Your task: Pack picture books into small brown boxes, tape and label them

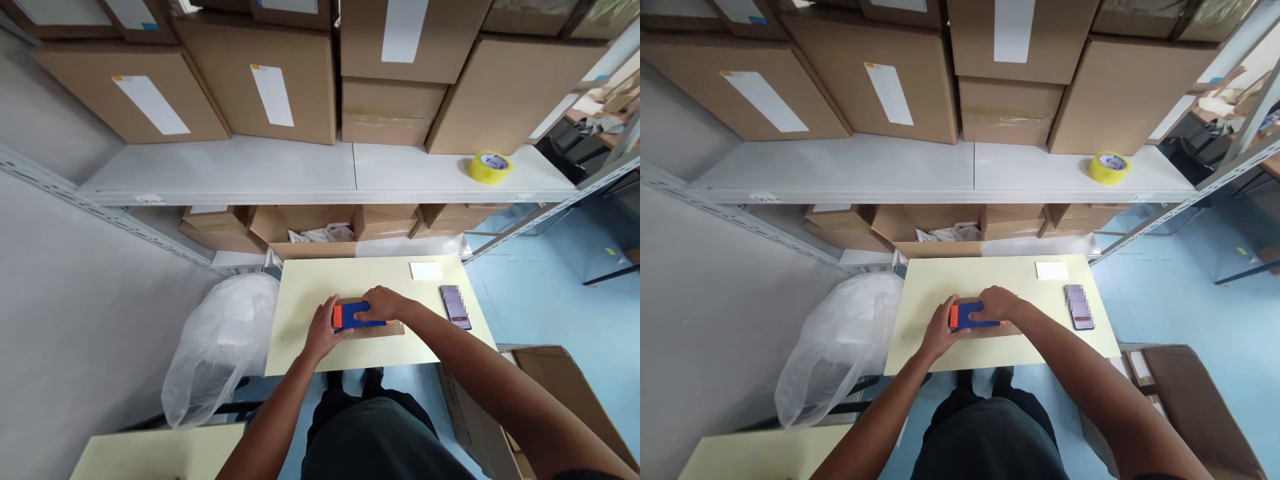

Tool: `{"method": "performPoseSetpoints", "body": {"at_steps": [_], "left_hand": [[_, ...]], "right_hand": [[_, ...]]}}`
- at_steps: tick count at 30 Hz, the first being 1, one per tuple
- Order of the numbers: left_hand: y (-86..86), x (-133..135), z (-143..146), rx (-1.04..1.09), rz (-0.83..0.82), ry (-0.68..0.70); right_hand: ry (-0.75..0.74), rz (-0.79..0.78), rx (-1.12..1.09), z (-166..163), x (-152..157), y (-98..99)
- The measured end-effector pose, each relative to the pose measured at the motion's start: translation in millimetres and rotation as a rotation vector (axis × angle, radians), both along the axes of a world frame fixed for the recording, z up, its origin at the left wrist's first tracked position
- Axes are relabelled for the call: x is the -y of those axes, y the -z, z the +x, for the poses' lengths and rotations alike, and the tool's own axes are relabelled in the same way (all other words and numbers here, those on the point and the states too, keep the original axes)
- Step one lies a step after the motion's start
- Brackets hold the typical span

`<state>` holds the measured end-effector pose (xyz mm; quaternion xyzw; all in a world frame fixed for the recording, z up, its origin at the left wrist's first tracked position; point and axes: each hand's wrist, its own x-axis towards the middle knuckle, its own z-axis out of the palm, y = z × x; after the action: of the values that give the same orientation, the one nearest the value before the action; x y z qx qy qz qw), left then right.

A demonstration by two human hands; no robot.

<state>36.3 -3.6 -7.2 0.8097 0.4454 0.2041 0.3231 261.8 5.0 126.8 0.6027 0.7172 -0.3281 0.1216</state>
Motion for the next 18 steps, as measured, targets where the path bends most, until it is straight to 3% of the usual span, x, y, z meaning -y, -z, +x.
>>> {"method": "performPoseSetpoints", "body": {"at_steps": [4,11,15,18], "left_hand": [[3.2,-0.7,-2.5,-0.104,0.038,0.035],[8.0,-6.6,-5.4,-0.193,0.1,0.071],[-0.8,-8.7,-5.3,-0.302,0.19,0.142],[-11.6,-7.9,11.1,-0.371,0.278,0.24]], "right_hand": [[-0.013,0.024,0.003,31.2,9.6,-5.9],[0.106,0.038,0.025,124.9,52.5,-2.3],[0.147,0.046,-0.016,138.1,59.9,9.9],[0.16,0.055,-0.042,138.3,58.8,17.8]]}}
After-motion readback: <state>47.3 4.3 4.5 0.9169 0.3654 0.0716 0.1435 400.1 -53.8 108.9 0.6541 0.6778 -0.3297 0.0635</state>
